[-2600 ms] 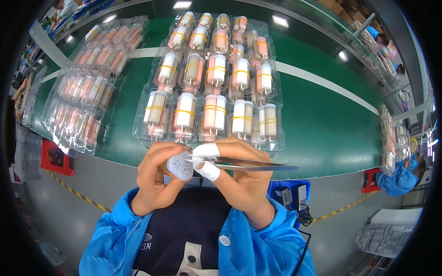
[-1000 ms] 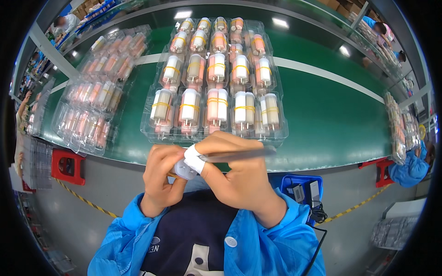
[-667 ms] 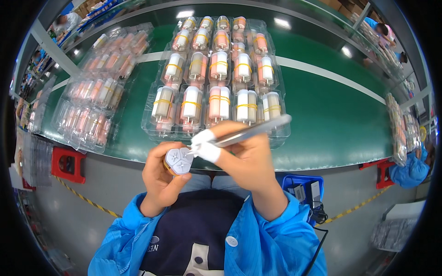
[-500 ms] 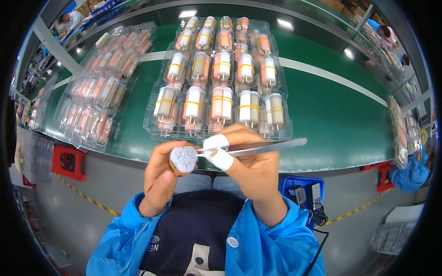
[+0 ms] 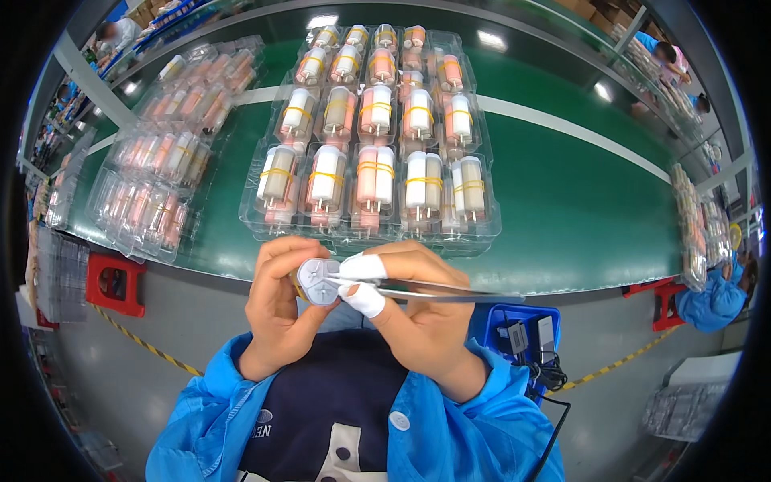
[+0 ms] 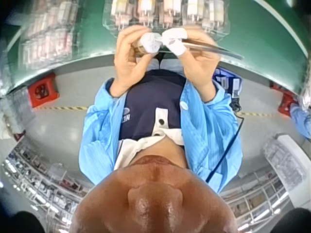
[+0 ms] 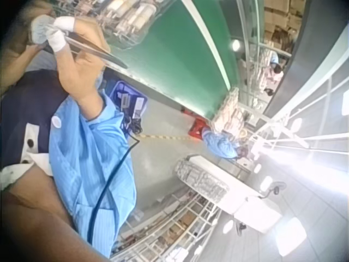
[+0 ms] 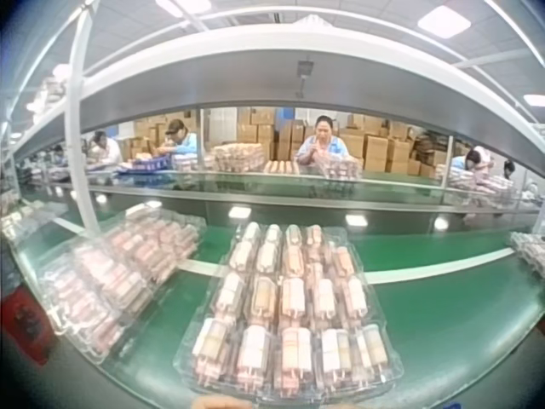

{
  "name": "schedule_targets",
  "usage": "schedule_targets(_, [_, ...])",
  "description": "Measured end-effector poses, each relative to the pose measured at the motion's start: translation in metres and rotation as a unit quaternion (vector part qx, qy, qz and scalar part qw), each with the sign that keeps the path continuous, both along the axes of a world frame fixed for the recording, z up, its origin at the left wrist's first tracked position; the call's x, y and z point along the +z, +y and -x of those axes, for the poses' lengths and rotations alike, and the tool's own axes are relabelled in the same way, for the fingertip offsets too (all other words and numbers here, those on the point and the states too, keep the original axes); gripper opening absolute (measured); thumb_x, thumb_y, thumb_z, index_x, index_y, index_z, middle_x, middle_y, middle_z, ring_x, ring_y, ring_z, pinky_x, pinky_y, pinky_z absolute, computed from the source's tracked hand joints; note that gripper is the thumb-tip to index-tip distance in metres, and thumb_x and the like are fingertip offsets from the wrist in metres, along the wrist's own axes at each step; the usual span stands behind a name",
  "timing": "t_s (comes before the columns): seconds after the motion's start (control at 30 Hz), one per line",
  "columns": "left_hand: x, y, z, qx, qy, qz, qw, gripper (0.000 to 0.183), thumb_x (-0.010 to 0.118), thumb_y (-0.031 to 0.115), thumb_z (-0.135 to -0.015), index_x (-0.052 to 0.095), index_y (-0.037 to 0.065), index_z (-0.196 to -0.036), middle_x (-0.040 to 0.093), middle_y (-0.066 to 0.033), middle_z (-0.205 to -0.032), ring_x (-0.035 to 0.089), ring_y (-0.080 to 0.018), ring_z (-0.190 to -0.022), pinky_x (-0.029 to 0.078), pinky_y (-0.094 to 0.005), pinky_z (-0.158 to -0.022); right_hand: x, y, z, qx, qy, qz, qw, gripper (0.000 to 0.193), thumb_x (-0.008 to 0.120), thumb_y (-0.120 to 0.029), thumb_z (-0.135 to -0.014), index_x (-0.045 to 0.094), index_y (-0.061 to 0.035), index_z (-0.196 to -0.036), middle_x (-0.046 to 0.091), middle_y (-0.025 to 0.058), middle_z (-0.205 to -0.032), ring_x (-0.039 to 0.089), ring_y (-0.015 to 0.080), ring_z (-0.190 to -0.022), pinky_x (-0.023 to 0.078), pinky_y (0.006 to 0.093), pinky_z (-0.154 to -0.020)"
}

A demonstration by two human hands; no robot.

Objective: The person uses tweezers to insert small white components into cylindrical objects on a green assembly table. The person picks up the cylindrical objects from a plastic tray, performs the insertion, and places them back into the tray.

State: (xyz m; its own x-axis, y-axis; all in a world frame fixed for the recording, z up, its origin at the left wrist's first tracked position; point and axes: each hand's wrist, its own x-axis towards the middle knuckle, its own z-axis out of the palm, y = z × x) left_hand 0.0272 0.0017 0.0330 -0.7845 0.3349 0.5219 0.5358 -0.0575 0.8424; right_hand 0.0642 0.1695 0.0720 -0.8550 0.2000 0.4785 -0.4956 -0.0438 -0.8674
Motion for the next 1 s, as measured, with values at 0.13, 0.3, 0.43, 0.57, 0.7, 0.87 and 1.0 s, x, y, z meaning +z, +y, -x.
schedule_targets(0.13, [-0.002,0.003,-0.003,0.035,0.021,-0.029,0.999,0.055,0.067,-0.013,-0.063,0.056,-0.003,-0.115,0.055,-0.0179,-0.111,0.058,-0.0240,-0.097,0.049,-0.0278,-0.077,0.000,-0.003,0.002,0.004,-0.005,-0.022,1.000,0.015,0.070,0.001,-0.078,0.067,0.0021,-0.093,0.067,0.0143,-0.088,0.064,0.0180,-0.081,0.051,0.0280,-0.070])
schedule_targets(0.3, [-0.003,0.003,-0.002,0.045,0.058,-0.028,0.997,0.054,0.064,-0.014,-0.061,0.057,-0.003,-0.113,0.056,-0.0181,-0.108,0.059,-0.0265,-0.096,0.049,-0.0300,-0.075,-0.002,-0.006,0.002,0.007,-0.008,-0.004,1.000,0.015,0.070,0.001,-0.078,0.067,0.0026,-0.093,0.066,0.0140,-0.088,0.064,0.0180,-0.081,0.051,0.0278,-0.069])
schedule_targets(0.43, [-0.004,0.003,-0.002,0.054,0.075,-0.021,0.995,0.056,0.062,-0.016,-0.059,0.058,-0.003,-0.113,0.056,-0.0185,-0.107,0.059,-0.0284,-0.095,0.049,-0.0313,-0.076,-0.003,-0.006,0.002,0.015,-0.015,0.005,1.000,0.015,0.070,0.001,-0.078,0.067,0.0029,-0.093,0.066,0.0139,-0.088,0.064,0.0180,-0.080,0.050,0.0274,-0.069])
schedule_targets(0.57, [-0.003,0.002,-0.003,0.060,0.078,-0.011,0.995,0.058,0.060,-0.016,-0.058,0.058,-0.002,-0.114,0.057,-0.0186,-0.106,0.058,-0.0286,-0.094,0.049,-0.0318,-0.076,-0.004,-0.006,0.003,0.012,-0.009,0.001,1.000,0.015,0.070,0.001,-0.078,0.067,0.0029,-0.093,0.066,0.0138,-0.088,0.064,0.0181,-0.080,0.050,0.0276,-0.068])
schedule_targets(0.7, [-0.003,0.002,-0.002,0.072,0.099,0.007,0.993,0.058,0.060,-0.016,-0.058,0.058,-0.002,-0.114,0.056,-0.0184,-0.106,0.058,-0.0279,-0.093,0.049,-0.0308,-0.073,-0.006,-0.009,0.003,0.006,-0.018,0.012,1.000,0.015,0.070,0.000,-0.078,0.067,0.0025,-0.092,0.066,0.0138,-0.088,0.063,0.0185,-0.080,0.050,0.0285,-0.068])
schedule_targets(0.87, [-0.003,0.001,-0.001,0.077,0.103,0.015,0.992,0.057,0.061,-0.015,-0.059,0.058,-0.003,-0.115,0.056,-0.0179,-0.106,0.059,-0.0263,-0.091,0.049,-0.0290,-0.069,-0.010,-0.012,0.005,-0.012,0.012,0.007,1.000,0.015,0.071,0.000,-0.078,0.067,0.0021,-0.092,0.066,0.0138,-0.087,0.063,0.0182,-0.078,0.050,0.0281,-0.067])
schedule_targets(1.0, [-0.003,0.001,-0.004,0.057,0.041,-0.012,0.997,0.058,0.062,-0.015,-0.059,0.058,-0.003,-0.116,0.056,-0.0174,-0.106,0.059,-0.0243,-0.089,0.049,-0.0280,-0.067,-0.009,-0.012,0.004,-0.045,0.050,-0.067,0.996,0.015,0.071,-0.001,-0.078,0.067,0.0021,-0.092,0.066,0.0140,-0.087,0.063,0.0175,-0.075,0.049,0.0267,-0.064])
